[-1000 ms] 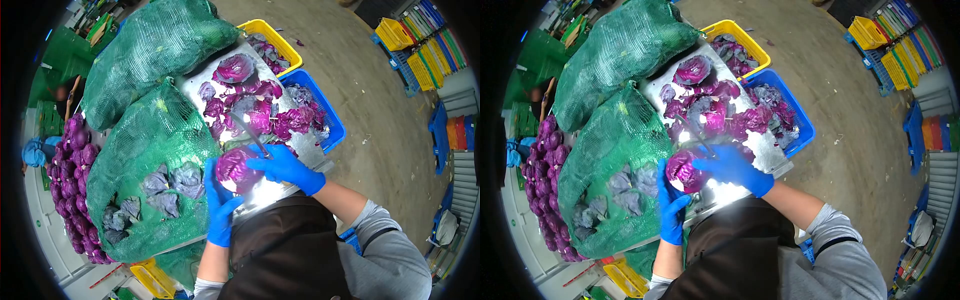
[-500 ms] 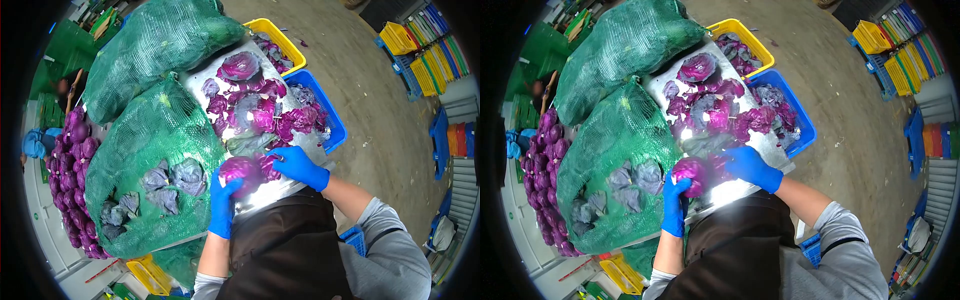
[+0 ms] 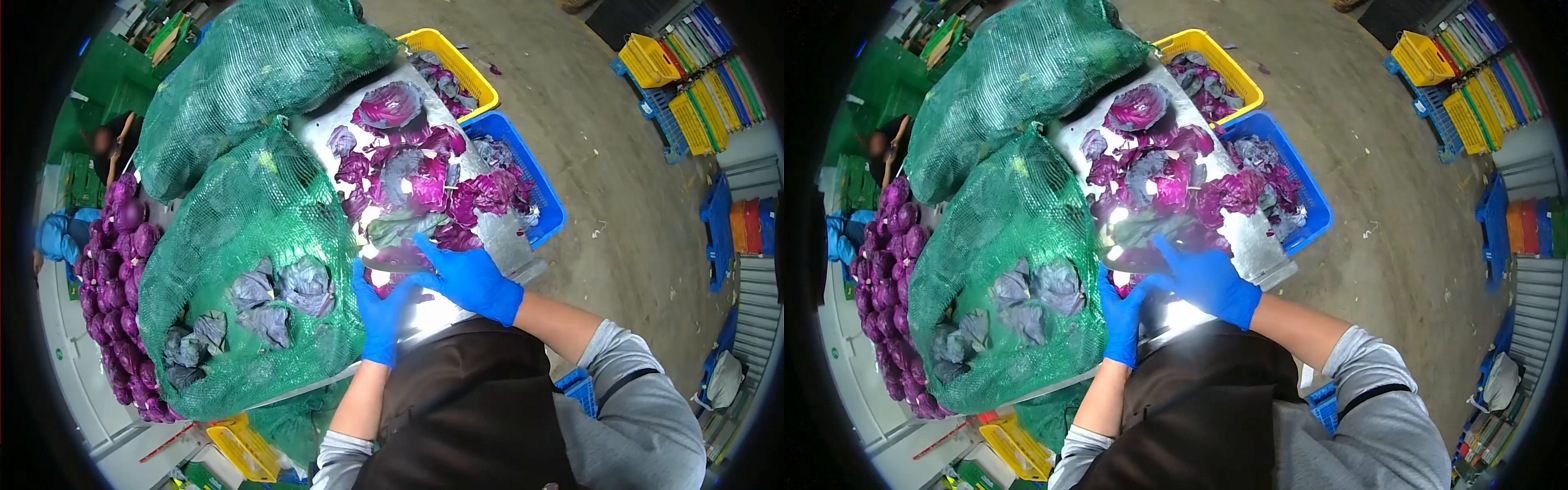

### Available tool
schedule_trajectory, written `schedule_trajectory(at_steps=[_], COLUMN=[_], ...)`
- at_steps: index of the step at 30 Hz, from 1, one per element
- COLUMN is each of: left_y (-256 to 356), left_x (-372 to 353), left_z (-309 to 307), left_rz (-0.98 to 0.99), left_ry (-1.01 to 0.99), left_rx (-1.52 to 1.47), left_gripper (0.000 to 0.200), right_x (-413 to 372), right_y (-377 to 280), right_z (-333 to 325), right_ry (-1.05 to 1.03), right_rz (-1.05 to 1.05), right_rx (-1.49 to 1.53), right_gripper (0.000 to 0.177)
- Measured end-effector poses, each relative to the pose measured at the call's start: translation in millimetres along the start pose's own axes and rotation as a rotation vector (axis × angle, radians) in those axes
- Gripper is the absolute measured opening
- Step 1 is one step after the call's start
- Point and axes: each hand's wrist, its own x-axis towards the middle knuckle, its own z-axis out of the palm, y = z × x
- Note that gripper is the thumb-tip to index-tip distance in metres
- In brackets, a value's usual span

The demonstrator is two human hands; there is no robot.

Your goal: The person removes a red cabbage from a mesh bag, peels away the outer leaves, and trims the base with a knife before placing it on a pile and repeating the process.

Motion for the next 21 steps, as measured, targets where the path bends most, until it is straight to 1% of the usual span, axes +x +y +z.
schedule_trajectory(at_steps=[1,2,3,4,5,6,7,9,10,11,13,14,16,17,19,21], left_y=[-3.7,-12.8,-22.0,-31.2,-31.7,-31.6,-30.9,7.5,-0.1,-9.9,-23.3,-21.5,-15.1,-11.9,-7.5,-8.4], left_x=[0.9,2.8,5.0,8.5,12.5,14.4,11.6,2.5,4.2,9.5,21.7,22.8,25.1,25.5,24.9,26.0], left_z=[-1.6,-4.6,-7.5,-11.7,-13.7,-13.8,-11.6,10.1,9.6,5.3,-6.3,-6.4,-4.3,-2.0,2.6,1.5], left_rz=[0.003,0.09,0.175,0.177,0.353,0.525,0.527,0.009,0.035,0.037,0.195,0.196,0.28,0.281,0.193,0.179], left_ry=[0.0,-0.039,-0.077,-0.074,-0.028,0.02,0.024,-0.022,0.02,0.017,0.017,0.015,0.023,0.02,-0.01,-0.029], left_rx=[0.0,0.068,0.136,0.134,0.474,0.814,0.81,0.042,0.028,0.026,0.412,0.411,0.67,0.669,0.575,0.573], left_gripper=[0.073,0.074,0.075,0.075,0.077,0.079,0.079,0.089,0.095,0.095,0.093,0.093,0.084,0.084,0.085,0.084], right_x=[1.2,2.7,4.8,7.2,8.4,8.2,7.9,8.9,9.4,9.7,11.2,11.4,9.1,8.1,11.4,16.9], right_y=[0.0,-0.4,-2.3,-5.1,-6.8,-6.2,-4.9,-0.2,3.8,6.5,5.6,4.9,7.3,8.3,7.5,5.9], right_z=[2.3,3.9,1.1,-4.8,-8.2,-8.5,-8.3,-7.9,-8.1,-8.7,-12.8,-14.2,-8.3,-6.9,-5.3,-4.5], right_ry=[0.047,0.093,0.093,-0.021,-0.135,-0.137,-0.133,-0.124,-0.124,-0.124,-0.107,-0.094,-0.06,-0.029,-0.022,-0.013], right_rz=[-0.064,-0.128,-0.131,-0.06,0.012,0.008,0.046,0.085,0.088,0.091,0.093,0.093,0.085,0.075,0.079,0.08], right_rx=[-0.049,-0.099,-0.099,-0.073,-0.047,-0.051,-0.017,0.014,0.057,0.1,0.074,0.051,0.02,-0.011,-0.017,-0.018], right_gripper=[0.067,0.066,0.066,0.064,0.062,0.062,0.063,0.064,0.064,0.063,0.062,0.062,0.061,0.06,0.059,0.058])
